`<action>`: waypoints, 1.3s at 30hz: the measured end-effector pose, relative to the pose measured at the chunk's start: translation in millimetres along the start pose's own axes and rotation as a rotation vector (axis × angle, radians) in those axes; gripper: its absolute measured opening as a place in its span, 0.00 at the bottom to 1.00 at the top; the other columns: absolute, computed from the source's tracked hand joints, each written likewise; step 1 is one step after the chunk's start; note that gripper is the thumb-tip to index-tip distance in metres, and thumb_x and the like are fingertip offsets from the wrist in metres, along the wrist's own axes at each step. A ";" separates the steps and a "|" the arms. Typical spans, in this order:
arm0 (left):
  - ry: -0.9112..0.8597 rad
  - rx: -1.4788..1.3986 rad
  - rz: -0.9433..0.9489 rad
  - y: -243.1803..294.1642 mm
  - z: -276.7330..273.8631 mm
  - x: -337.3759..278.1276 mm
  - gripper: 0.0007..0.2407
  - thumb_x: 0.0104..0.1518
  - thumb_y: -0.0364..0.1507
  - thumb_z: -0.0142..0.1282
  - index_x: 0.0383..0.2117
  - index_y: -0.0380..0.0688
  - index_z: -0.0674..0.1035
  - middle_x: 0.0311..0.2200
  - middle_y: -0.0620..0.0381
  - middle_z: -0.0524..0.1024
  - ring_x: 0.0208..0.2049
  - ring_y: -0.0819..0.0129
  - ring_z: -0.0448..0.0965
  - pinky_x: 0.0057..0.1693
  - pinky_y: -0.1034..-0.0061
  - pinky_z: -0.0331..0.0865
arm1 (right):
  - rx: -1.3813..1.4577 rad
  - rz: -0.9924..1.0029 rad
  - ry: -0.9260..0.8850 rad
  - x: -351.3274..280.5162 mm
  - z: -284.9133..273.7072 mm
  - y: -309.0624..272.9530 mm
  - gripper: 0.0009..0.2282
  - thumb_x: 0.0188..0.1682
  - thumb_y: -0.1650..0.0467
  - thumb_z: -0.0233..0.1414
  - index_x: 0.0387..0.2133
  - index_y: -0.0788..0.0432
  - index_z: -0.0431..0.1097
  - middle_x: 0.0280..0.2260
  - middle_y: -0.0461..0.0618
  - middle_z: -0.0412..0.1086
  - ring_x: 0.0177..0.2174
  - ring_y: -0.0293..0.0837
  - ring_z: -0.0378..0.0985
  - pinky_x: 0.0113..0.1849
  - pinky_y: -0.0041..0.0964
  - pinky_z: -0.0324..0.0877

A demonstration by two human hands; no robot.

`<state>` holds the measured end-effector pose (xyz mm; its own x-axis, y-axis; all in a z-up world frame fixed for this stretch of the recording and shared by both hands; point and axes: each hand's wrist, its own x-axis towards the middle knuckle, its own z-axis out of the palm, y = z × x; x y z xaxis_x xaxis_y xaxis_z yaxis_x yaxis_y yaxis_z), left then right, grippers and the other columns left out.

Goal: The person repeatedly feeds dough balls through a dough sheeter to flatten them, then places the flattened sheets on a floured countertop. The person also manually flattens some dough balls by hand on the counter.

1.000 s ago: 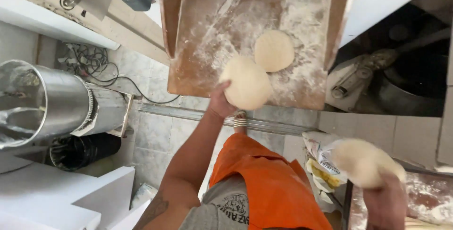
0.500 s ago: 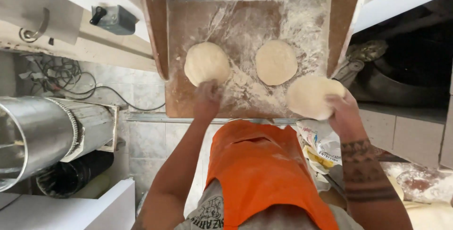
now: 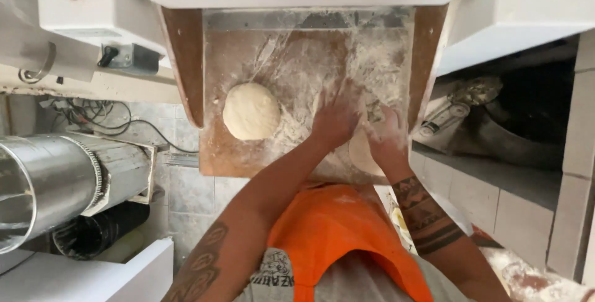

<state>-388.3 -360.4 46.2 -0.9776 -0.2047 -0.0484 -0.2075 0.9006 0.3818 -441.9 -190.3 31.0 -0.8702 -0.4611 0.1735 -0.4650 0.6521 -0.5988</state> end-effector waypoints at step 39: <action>0.004 -0.728 -0.134 -101.9 -297.6 131.5 0.31 0.52 0.45 0.60 0.63 0.50 0.67 0.53 0.55 0.77 0.50 0.64 0.77 0.52 0.66 0.72 | 0.359 0.444 -0.268 245.0 -166.2 -287.1 0.25 0.51 0.67 0.51 0.63 0.59 0.57 0.56 0.50 0.69 0.53 0.46 0.72 0.54 0.43 0.65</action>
<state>-485.4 -593.2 275.6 -0.9450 -0.2980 -0.1348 -0.2485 0.3861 0.8884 -548.7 -390.5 375.4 -0.8749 -0.3580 -0.3262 0.0554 0.5952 -0.8017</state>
